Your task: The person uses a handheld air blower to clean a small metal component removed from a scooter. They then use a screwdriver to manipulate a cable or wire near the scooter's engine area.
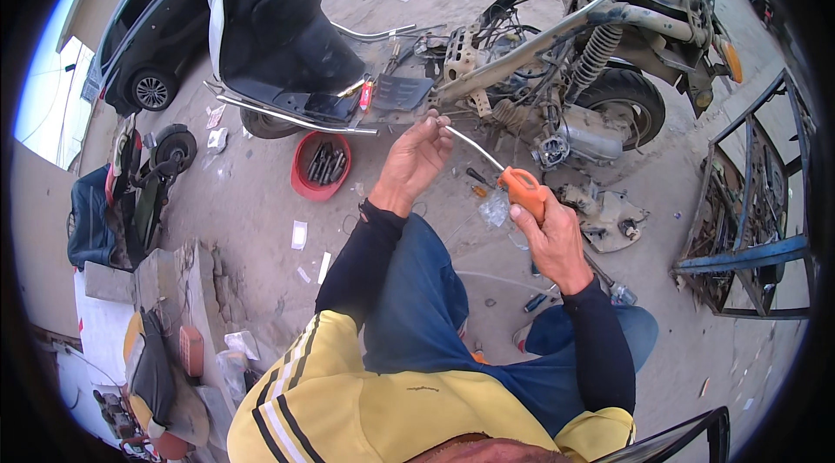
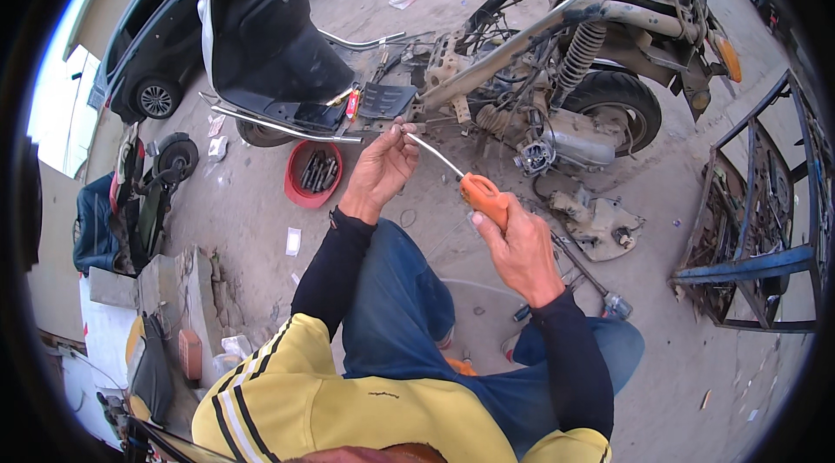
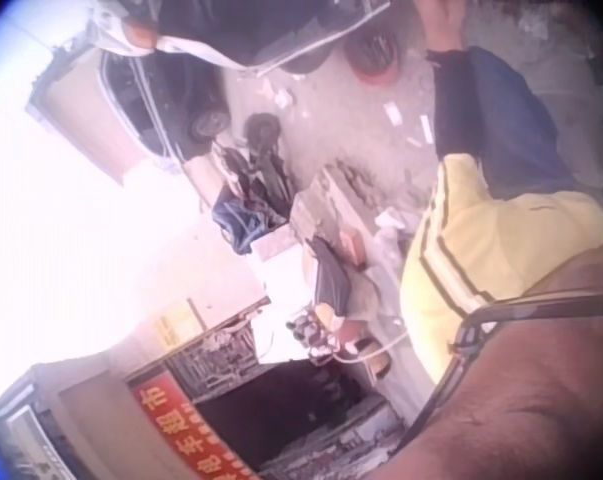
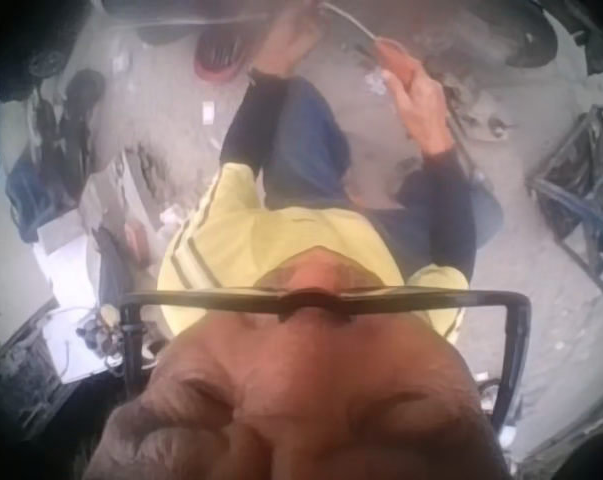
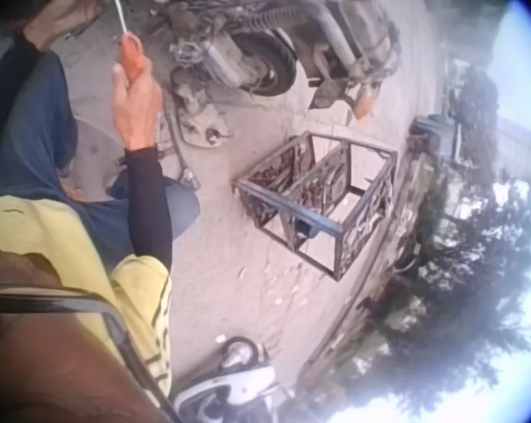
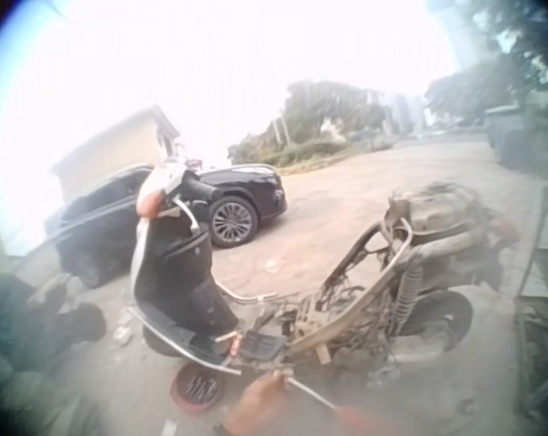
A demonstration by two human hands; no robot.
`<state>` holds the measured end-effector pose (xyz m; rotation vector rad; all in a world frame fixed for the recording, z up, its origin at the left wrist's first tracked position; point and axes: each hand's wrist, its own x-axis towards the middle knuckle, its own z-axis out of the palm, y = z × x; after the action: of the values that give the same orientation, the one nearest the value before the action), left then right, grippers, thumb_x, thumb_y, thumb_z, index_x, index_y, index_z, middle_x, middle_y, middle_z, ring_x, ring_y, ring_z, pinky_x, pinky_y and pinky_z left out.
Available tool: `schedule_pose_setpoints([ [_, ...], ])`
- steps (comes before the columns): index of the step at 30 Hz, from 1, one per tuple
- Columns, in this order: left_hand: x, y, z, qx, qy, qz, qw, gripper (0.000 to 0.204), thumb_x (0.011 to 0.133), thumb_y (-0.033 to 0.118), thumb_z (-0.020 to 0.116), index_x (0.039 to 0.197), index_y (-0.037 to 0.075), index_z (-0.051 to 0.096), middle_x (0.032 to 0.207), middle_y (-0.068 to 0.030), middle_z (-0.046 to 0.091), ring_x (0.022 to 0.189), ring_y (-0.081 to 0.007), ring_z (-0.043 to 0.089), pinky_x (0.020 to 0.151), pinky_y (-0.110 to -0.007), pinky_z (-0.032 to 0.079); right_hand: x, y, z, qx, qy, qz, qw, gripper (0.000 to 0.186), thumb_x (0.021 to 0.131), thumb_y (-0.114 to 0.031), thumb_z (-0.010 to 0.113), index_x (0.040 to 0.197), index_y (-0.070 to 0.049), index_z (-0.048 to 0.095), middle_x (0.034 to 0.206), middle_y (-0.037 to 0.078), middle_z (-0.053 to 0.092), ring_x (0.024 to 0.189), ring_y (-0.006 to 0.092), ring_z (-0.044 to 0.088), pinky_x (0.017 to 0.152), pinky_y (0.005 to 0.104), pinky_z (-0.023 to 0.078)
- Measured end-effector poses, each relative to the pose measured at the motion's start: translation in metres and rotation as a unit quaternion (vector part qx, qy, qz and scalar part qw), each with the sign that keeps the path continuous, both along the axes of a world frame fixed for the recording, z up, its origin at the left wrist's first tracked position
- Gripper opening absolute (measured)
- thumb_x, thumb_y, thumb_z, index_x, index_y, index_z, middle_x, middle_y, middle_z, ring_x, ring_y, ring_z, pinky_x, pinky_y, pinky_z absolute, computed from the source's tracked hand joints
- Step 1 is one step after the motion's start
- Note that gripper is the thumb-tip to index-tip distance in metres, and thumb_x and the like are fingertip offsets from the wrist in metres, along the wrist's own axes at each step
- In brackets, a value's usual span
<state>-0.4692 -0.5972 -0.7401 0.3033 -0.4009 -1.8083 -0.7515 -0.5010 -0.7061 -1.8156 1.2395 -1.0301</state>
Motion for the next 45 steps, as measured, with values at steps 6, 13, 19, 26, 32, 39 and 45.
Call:
schedule_pose_setpoints([
  [6, -0.009, 0.001, 0.004, -0.007, -0.01, -0.004, 1.0, 0.019, 0.103, 0.006, 0.063, 0.121, 0.005, 0.064, 0.117, -0.009, 0.064, 0.104, -0.017, 0.065, 0.09, -0.03, 0.058, -0.002, 0.0, 0.006, 0.015, 0.016, -0.002, 1.0, 0.031, 0.1, -0.027, 0.069, 0.116, -0.001, 0.064, 0.072, 0.015, 0.065, 0.063, 0.0292, 0.066, 0.062, 0.0379, 0.049],
  [13, -0.015, 0.003, 0.01, -0.037, -0.065, 0.036, 0.997, 0.022, 0.102, 0.004, 0.063, 0.124, 0.006, 0.064, 0.116, -0.0094, 0.069, 0.107, -0.0187, 0.068, 0.091, -0.033, 0.059, -0.003, 0.0, 0.005, -0.001, 0.008, -0.007, 1.0, 0.03, 0.101, -0.026, 0.068, 0.116, -0.001, 0.063, 0.071, 0.015, 0.065, 0.064, 0.0299, 0.067, 0.062, 0.038, 0.049],
  [19, -0.028, 0.005, 0.023, -0.076, -0.141, 0.112, 0.981, 0.021, 0.1, 0.003, 0.066, 0.119, 0.01, 0.064, 0.111, -0.0076, 0.071, 0.105, -0.0195, 0.07, 0.091, -0.034, 0.06, -0.004, -0.001, 0.004, -0.007, 0.028, -0.015, 0.999, 0.028, 0.1, -0.024, 0.068, 0.115, -0.001, 0.062, 0.072, 0.015, 0.066, 0.066, 0.0317, 0.069, 0.063, 0.0389, 0.05],
  [26, -0.032, 0.003, 0.024, -0.08, -0.166, 0.159, 0.97, 0.021, 0.099, 0.003, 0.068, 0.119, 0.009, 0.064, 0.111, -0.0081, 0.072, 0.103, -0.0199, 0.071, 0.091, -0.034, 0.06, 0.0, -0.002, 0.002, -0.031, 0.02, -0.025, 0.999, 0.027, 0.097, -0.022, 0.07, 0.114, -0.003, 0.062, 0.073, 0.021, 0.064, 0.068, 0.0434, 0.064, 0.061, 0.0473, 0.047],
  [32, -0.039, 0.006, 0.033, -0.105, -0.174, 0.19, 0.96, 0.032, 0.096, -0.002, 0.069, 0.124, 0.008, 0.057, 0.11, -0.0105, 0.072, 0.102, -0.0204, 0.071, 0.09, -0.034, 0.06, 0.0, -0.001, 0.0, -0.022, 0.008, -0.031, 0.999, 0.025, 0.097, -0.021, 0.071, 0.113, -0.004, 0.061, 0.074, 0.02, 0.064, 0.066, 0.0414, 0.063, 0.06, 0.0461, 0.047],
  [39, -0.047, 0.01, 0.043, -0.246, -0.455, 0.376, 0.769, 0.035, 0.091, -0.008, 0.073, 0.119, 0.003, 0.055, 0.109, -0.0084, 0.07, 0.1, -0.0144, 0.071, 0.087, -0.028, 0.06, -0.001, -0.002, -0.004, -0.058, 0.023, -0.032, 0.998, 0.029, 0.1, -0.021, 0.068, 0.121, -0.002, 0.062, 0.078, 0.016, 0.068, 0.068, 0.0316, 0.069, 0.063, 0.0397, 0.051],
  [45, -0.045, 0.015, 0.045, -0.274, -0.558, 0.414, 0.665, 0.034, 0.09, -0.009, 0.074, 0.116, 0.002, 0.057, 0.108, -0.0083, 0.072, 0.095, -0.0136, 0.073, 0.085, -0.027, 0.06, 0.0, -0.001, -0.002, -0.043, 0.004, -0.038, 0.998, 0.029, 0.097, -0.022, 0.071, 0.119, -0.004, 0.063, 0.079, 0.021, 0.066, 0.07, 0.0425, 0.065, 0.062, 0.0456, 0.048],
])
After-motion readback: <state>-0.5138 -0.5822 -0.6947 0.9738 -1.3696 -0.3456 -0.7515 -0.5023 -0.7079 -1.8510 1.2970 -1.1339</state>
